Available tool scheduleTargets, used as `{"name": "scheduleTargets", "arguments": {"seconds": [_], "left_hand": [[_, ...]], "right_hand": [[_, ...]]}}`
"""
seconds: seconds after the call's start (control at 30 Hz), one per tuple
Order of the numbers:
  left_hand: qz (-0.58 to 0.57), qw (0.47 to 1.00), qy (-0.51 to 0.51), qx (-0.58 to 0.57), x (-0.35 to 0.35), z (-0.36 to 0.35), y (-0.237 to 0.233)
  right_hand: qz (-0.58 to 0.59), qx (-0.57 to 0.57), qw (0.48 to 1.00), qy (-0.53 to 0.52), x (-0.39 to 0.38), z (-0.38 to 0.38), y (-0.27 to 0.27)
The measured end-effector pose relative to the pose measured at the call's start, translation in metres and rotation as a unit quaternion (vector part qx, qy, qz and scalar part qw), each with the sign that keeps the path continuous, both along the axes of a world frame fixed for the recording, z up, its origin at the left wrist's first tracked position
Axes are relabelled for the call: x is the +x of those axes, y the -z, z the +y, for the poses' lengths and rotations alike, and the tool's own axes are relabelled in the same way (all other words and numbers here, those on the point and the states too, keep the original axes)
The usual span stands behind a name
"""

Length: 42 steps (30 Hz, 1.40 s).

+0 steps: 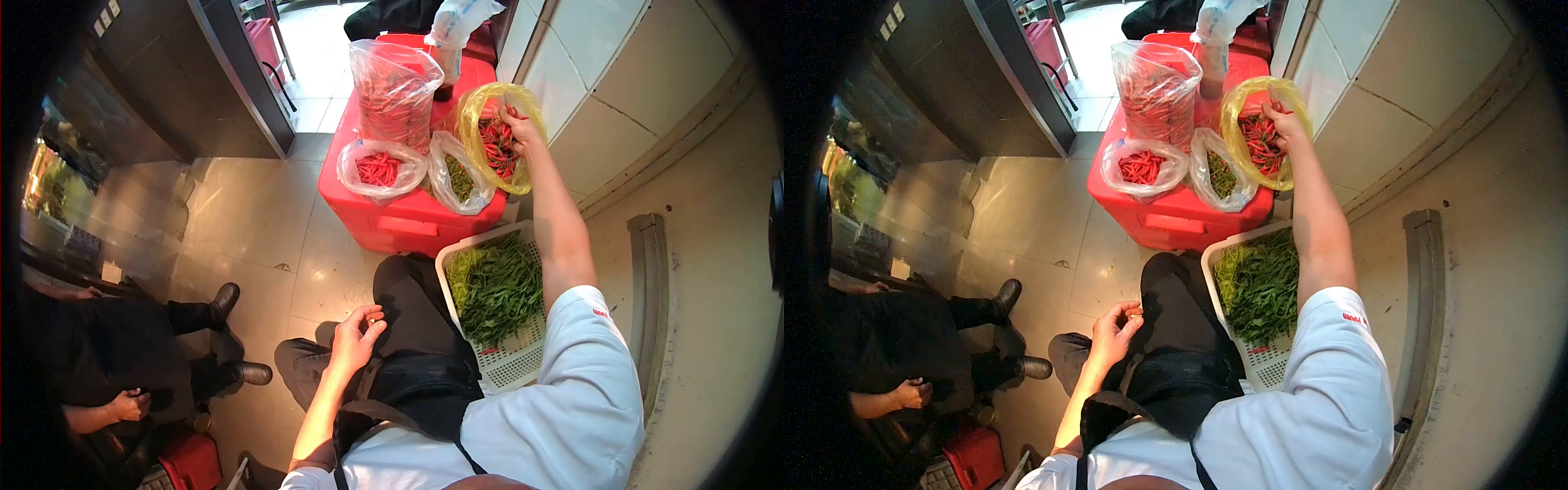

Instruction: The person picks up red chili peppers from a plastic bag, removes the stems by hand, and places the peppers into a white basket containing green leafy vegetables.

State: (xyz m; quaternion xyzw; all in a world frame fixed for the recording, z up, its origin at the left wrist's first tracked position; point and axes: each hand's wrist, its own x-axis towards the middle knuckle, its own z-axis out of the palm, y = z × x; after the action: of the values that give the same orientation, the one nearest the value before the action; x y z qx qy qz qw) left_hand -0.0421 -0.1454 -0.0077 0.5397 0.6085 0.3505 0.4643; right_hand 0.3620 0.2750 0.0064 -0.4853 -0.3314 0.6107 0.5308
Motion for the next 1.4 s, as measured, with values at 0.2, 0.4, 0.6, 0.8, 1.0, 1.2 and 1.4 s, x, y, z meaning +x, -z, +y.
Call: {"name": "scheduleTargets", "arguments": {"seconds": [0.2,0.4,0.6,0.8,1.0,1.2,1.4], "left_hand": [[-0.082,0.996,-0.002,0.031,0.017,0.043,-0.006],[-0.012,0.986,0.069,0.148,0.056,0.112,-0.075],[0.085,0.854,0.100,0.504,0.103,0.208,-0.136],[0.188,0.818,0.136,0.526,0.139,0.267,-0.170],[0.200,0.869,0.167,0.421,0.111,0.256,-0.147],[0.270,0.884,0.125,0.360,0.060,0.217,-0.161],[-0.174,0.972,0.022,0.158,0.007,0.176,-0.134]], "right_hand": [[-0.016,0.069,0.997,0.040,-0.013,-0.012,-0.009],[-0.144,0.119,0.982,-0.009,-0.013,-0.027,-0.032],[-0.120,0.148,0.971,-0.147,-0.035,-0.087,-0.103],[-0.185,0.175,0.918,-0.305,-0.068,-0.138,-0.140],[-0.242,0.205,0.892,-0.321,-0.100,-0.160,-0.144],[-0.291,0.299,0.866,-0.275,-0.145,-0.177,-0.135],[-0.127,0.264,0.932,-0.211,-0.189,-0.211,-0.148]]}}
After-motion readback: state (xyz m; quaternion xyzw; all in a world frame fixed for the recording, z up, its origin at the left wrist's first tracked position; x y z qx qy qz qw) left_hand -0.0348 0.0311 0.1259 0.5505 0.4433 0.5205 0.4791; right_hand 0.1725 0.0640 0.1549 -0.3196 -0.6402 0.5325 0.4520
